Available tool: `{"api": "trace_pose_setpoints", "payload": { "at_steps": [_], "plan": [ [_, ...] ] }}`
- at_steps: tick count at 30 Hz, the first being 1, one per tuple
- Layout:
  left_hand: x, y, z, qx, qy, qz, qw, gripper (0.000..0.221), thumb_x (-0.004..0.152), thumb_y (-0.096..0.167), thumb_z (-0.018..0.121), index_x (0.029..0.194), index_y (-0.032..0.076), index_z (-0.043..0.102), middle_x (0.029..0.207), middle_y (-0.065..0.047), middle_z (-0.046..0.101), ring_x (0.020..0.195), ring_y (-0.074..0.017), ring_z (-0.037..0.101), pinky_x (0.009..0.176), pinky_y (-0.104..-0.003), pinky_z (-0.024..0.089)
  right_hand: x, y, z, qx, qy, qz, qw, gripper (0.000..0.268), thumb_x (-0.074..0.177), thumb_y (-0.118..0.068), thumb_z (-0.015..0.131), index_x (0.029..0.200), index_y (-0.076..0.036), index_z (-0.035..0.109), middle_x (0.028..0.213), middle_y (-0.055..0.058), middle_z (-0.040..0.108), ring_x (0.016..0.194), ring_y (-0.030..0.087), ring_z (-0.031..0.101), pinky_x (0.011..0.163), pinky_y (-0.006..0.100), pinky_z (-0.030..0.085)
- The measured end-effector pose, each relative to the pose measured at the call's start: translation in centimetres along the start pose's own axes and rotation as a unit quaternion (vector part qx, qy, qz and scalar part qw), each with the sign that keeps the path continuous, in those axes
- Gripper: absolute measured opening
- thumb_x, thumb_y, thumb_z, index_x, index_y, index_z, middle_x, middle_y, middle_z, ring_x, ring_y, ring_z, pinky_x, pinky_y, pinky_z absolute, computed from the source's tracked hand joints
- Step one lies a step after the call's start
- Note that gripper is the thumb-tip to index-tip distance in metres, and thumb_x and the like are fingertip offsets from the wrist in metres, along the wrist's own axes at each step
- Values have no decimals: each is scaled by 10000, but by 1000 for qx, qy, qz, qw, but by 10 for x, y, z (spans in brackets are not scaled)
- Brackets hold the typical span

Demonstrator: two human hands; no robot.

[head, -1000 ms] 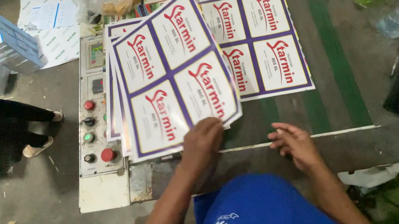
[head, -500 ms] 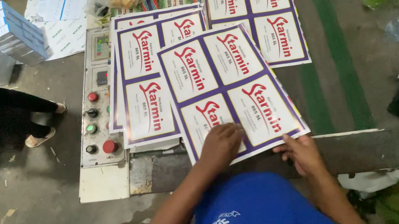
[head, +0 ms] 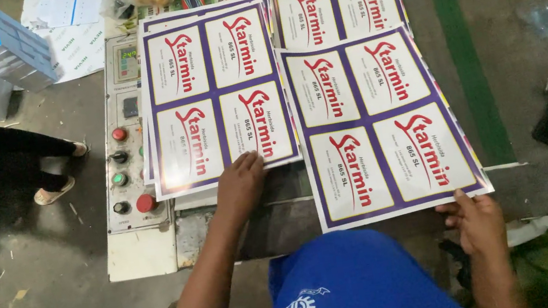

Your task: Inspecting and sorting printed product labels on a production table.

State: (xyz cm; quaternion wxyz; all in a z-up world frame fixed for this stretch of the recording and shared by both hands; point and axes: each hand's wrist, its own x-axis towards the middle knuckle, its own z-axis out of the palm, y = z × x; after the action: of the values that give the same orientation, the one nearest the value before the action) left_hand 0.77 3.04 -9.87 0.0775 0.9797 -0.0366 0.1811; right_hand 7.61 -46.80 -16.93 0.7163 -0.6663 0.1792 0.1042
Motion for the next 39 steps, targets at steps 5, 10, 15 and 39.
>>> {"api": "trace_pose_setpoints", "payload": {
  "at_steps": [5,10,15,39],
  "plan": [
    [7,0,-34,-80,55,-74,992,95,907,151,716,974,84,731,999,-84,759,923,-294,725,753,-415,575,-2,3,1,2,18,-5,1000,196,1078,-146,581,1221,-18,618,1045,119,730,769,206,715,530,289,467],
    [12,0,-63,-84,70,-153,982,239,893,241,791,768,54,710,768,-102,715,712,-301,690,610,-441,526,-3,-1,19,-27,36,20,999,202,1060,-148,575,1219,-29,618,1028,108,732,759,206,712,520,301,474],
    [17,-3,-82,-138,3,-187,973,236,979,262,727,882,48,743,768,-138,688,701,-361,661,601,-479,495,15,-22,54,-46,-16,-9,999,203,1057,-150,580,1198,-10,622,1005,121,738,760,198,718,538,289,496],
    [31,106,-69,-213,189,47,957,218,880,14,706,1098,1,717,1142,-167,734,1093,-349,718,924,-447,586,-14,-36,138,-68,-256,-21,964,432,1020,-214,574,1405,-18,592,1139,146,763,842,187,716,609,274,524]
  ]
}}
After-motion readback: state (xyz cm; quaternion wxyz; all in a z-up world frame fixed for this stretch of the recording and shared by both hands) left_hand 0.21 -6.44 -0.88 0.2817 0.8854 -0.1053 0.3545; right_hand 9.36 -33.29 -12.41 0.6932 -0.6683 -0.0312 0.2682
